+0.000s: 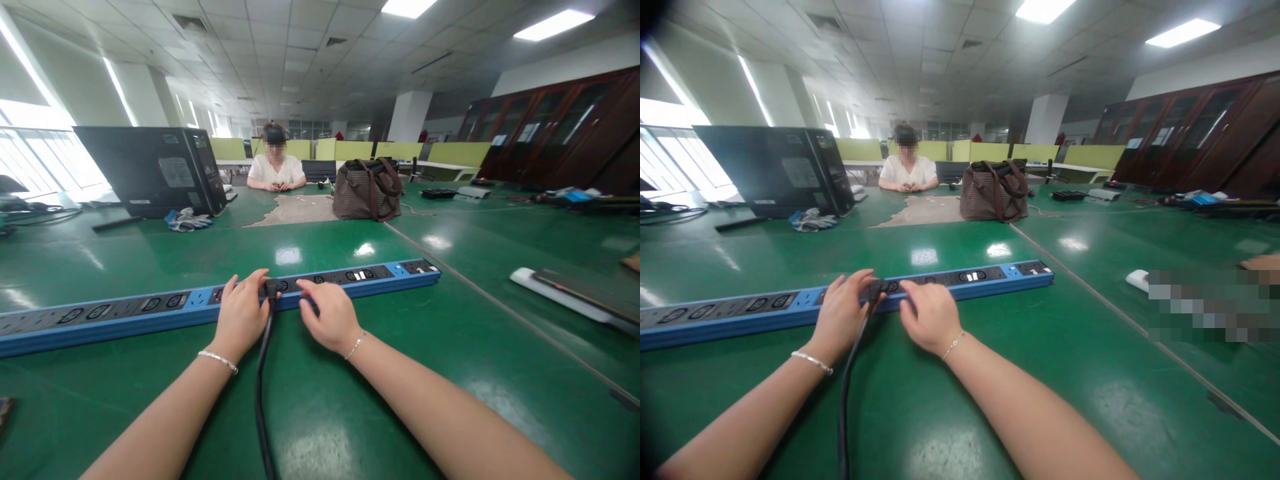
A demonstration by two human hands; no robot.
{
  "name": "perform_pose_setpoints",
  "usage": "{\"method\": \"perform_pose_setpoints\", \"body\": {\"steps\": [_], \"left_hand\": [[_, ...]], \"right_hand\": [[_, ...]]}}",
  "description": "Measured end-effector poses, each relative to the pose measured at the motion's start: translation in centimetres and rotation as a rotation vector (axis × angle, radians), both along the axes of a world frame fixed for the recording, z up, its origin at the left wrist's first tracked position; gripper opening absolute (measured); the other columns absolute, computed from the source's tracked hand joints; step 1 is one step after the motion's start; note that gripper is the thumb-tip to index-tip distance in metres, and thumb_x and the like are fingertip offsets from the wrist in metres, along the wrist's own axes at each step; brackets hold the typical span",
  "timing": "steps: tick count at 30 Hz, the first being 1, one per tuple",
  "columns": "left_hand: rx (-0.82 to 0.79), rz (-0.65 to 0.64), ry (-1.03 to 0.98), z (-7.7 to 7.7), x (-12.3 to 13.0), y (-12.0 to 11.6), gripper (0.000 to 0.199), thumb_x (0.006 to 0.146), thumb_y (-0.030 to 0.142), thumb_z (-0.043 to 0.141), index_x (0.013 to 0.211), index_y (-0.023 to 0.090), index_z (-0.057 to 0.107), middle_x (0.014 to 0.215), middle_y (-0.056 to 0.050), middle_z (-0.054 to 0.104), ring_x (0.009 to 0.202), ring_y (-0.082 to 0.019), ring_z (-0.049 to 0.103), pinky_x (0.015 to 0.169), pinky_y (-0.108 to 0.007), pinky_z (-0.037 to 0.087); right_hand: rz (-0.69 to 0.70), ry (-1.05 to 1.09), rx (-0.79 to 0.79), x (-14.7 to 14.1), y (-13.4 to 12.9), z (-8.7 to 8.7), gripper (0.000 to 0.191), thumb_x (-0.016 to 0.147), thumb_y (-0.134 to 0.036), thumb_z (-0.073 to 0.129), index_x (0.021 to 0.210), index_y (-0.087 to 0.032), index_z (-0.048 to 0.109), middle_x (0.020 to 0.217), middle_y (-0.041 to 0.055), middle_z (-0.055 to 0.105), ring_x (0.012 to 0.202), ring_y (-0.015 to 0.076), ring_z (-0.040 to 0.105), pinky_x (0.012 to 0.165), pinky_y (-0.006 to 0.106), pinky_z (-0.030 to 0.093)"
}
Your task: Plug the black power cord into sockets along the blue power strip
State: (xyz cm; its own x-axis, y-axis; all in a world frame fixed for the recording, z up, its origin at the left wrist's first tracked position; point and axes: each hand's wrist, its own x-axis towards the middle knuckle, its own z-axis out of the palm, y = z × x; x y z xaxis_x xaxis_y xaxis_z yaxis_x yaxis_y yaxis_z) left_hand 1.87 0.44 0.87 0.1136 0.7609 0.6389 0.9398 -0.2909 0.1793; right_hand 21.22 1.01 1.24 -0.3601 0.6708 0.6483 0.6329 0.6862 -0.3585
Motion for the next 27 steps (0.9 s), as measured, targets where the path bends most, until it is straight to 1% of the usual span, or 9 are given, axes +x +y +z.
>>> {"method": "perform_pose_setpoints", "body": {"steps": [3, 4, 7, 10, 12, 15, 18, 22, 27], "left_hand": [[0.065, -0.079, 0.083, 0.1, 1.4, -0.7, 0.036, 0.085, 0.029, 0.046, 0.118, 0.015, 0.045, 0.099, -0.008, 0.071, 0.099, -0.022, 0.063, 0.109, -0.047, 0.025], [0.086, -0.095, 0.103, 0.2, 1.6, -0.9, 0.033, 0.086, 0.029, 0.045, 0.116, 0.016, 0.047, 0.099, -0.008, 0.071, 0.098, -0.021, 0.063, 0.11, -0.047, 0.023], [0.129, -0.105, 0.137, 0.2, 1.7, -1.1, 0.029, 0.086, 0.033, 0.046, 0.111, 0.018, 0.049, 0.097, -0.007, 0.071, 0.098, -0.022, 0.063, 0.111, -0.046, 0.022], [0.125, -0.103, 0.143, 0.0, 1.4, -0.9, 0.037, 0.085, 0.038, 0.05, 0.115, 0.017, 0.048, 0.103, -0.009, 0.07, 0.103, -0.023, 0.061, 0.109, -0.046, 0.026], [0.106, -0.09, 0.158, -0.1, 1.3, -0.6, 0.046, 0.084, 0.04, 0.052, 0.122, 0.016, 0.045, 0.115, -0.012, 0.065, 0.114, -0.025, 0.055, 0.107, -0.045, 0.029], [0.062, -0.039, 0.211, -0.4, 1.1, -0.3, 0.049, 0.086, 0.042, 0.049, 0.128, 0.017, 0.043, 0.134, -0.013, 0.053, 0.128, -0.028, 0.043, 0.107, -0.048, 0.028], [0.006, 0.035, 0.241, -0.8, 0.7, 0.0, 0.047, 0.087, 0.043, 0.047, 0.126, 0.018, 0.047, 0.138, -0.011, 0.049, 0.132, -0.031, 0.037, 0.107, -0.052, 0.026], [-0.056, 0.087, 0.254, -1.1, 0.2, 0.3, 0.046, 0.087, 0.045, 0.045, 0.124, 0.018, 0.05, 0.136, -0.011, 0.051, 0.13, -0.033, 0.039, 0.106, -0.054, 0.027], [-0.114, 0.108, 0.263, -1.2, 0.2, 0.4, 0.047, 0.088, 0.046, 0.042, 0.124, 0.018, 0.052, 0.135, -0.01, 0.053, 0.129, -0.032, 0.041, 0.105, -0.053, 0.029]], "right_hand": [[0.027, 0.1, -0.184, -1.9, -2.5, 0.8, 0.04, 0.087, -0.036, 0.047, 0.124, -0.02, 0.052, 0.109, 0.0047, 0.067, 0.094, 0.0174, 0.063, 0.085, 0.029, 0.049], [0.0, 0.131, -0.213, -2.4, -2.9, 0.8, 0.04, 0.085, -0.036, 0.05, 0.122, -0.021, 0.052, 0.111, 0.0049, 0.066, 0.097, 0.018, 0.063, 0.085, 0.029, 0.049], [-0.069, 0.126, -0.313, -3.1, -3.2, 0.9, 0.038, 0.081, -0.026, 0.053, 0.118, -0.023, 0.053, 0.105, 0.004, 0.068, 0.09, 0.0191, 0.065, 0.079, 0.029, 0.051], [-0.081, 0.083, -0.37, -2.4, -2.4, 1.3, 0.037, 0.08, -0.022, 0.052, 0.116, -0.023, 0.056, 0.097, 0.0034, 0.07, 0.08, 0.0184, 0.066, 0.073, 0.028, 0.05], [-0.111, 0.076, -0.393, -1.3, -1.4, 2.2, 0.038, 0.079, -0.021, 0.052, 0.116, -0.022, 0.058, 0.093, 0.0029, 0.071, 0.074, 0.0165, 0.065, 0.071, 0.026, 0.049], [-0.184, 0.079, -0.451, 1.1, 0.5, 3.7, 0.039, 0.079, -0.023, 0.05, 0.117, -0.02, 0.06, 0.087, 0.0027, 0.071, 0.071, 0.0144, 0.064, 0.072, 0.025, 0.049], [-0.312, 0.1, -0.491, 3.5, 2.4, 4.8, 0.041, 0.08, -0.028, 0.05, 0.118, -0.018, 0.061, 0.085, 0.0032, 0.071, 0.071, 0.0143, 0.064, 0.076, 0.026, 0.048], [-0.389, 0.04, -0.52, 5.4, 4.1, 4.7, 0.043, 0.08, -0.029, 0.05, 0.119, -0.016, 0.062, 0.085, 0.0045, 0.072, 0.074, 0.0148, 0.065, 0.078, 0.026, 0.048], [-0.387, -0.024, -0.507, 5.8, 4.5, 4.2, 0.043, 0.079, -0.029, 0.05, 0.119, -0.015, 0.062, 0.095, 0.0066, 0.072, 0.086, 0.0166, 0.066, 0.082, 0.025, 0.048]]}}
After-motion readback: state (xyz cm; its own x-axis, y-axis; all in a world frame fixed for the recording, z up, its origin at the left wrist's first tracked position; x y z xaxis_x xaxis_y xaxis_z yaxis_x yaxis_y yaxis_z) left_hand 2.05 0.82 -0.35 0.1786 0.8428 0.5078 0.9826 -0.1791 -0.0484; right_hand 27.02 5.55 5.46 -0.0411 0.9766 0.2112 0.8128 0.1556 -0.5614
